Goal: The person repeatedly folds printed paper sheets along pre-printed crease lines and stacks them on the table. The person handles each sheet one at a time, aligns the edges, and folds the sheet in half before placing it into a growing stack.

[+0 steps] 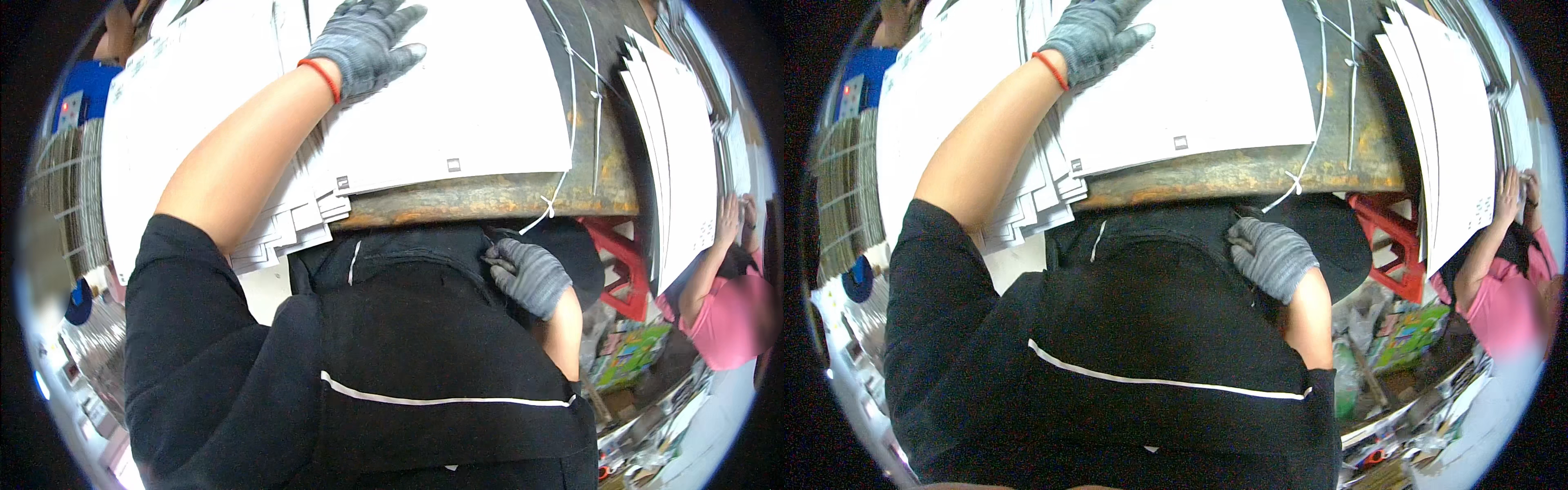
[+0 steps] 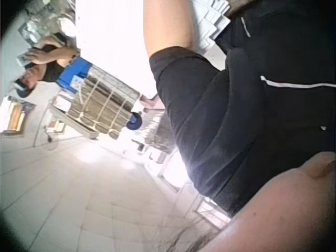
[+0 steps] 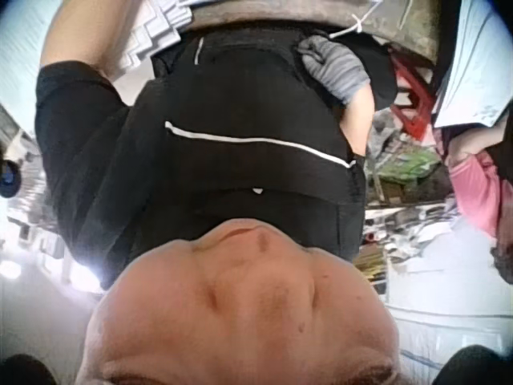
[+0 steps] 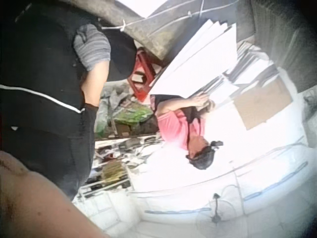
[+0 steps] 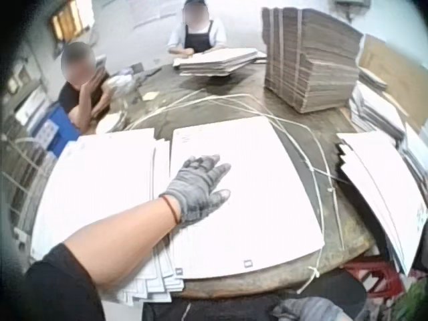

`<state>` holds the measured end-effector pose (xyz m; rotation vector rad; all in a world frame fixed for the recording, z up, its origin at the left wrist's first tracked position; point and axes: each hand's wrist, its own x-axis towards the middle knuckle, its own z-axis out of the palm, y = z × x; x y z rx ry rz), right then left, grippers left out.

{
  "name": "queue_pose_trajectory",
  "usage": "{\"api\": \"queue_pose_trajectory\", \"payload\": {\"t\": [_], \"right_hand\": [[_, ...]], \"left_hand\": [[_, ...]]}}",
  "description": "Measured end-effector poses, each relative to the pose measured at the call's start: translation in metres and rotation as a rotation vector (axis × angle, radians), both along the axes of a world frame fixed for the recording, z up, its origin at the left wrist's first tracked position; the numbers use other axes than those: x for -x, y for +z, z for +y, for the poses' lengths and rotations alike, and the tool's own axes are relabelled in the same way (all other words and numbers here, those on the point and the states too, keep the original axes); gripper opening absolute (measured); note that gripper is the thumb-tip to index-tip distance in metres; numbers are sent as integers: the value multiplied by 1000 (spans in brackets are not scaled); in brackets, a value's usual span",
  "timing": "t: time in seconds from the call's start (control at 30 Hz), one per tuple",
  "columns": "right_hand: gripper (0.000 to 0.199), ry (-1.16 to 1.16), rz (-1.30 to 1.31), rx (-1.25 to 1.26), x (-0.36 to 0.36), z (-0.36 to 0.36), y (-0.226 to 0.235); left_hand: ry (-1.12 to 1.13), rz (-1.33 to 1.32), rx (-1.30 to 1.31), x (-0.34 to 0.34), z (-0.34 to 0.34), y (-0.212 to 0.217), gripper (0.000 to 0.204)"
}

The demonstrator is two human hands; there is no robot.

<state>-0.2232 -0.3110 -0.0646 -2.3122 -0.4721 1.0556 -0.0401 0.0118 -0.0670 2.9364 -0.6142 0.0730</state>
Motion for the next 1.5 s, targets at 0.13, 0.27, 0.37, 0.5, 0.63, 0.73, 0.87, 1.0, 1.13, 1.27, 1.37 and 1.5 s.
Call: {"api": "queue_pose_trajectory", "payload": {"t": [0.13,0.27,0.37,0.5,0.63,0.73,0.87,1.0,1.13,1.27,1.37,1.5], "right_hand": [[26,4,-232,-372,-24,38,47],[25,-287,-578,-279,-57,96,39],[23,-300,-581,-278,-86,116,20],[21,-257,-549,-209,-95,123,12],[21,-234,-601,-224,-89,124,7],[21,-231,-590,-142,-81,122,14],[17,-169,-608,-176,-67,116,17],[15,-194,-592,-207,-57,113,16],[19,-185,-542,-189,-55,108,14],[20,-311,-445,-89,-54,94,31],[20,-346,-666,-196,-69,84,16],[30,-504,-1041,41,-67,38,3]], "left_hand": [[6,15,15,-2,5,-4,69],[40,79,-18,-2,7,1,71],[48,102,24,0,6,5,71],[53,80,33,5,9,11,71],[68,72,37,9,13,11,70],[55,78,38,9,9,10,71],[70,111,10,6,11,13,71],[88,132,-23,8,11,18,71],[131,71,-149,12,3,6,68],[79,207,-45,-3,-13,10,64],[112,502,464,-7,37,-8,73],[461,785,1120,35,53,37,83]]}}
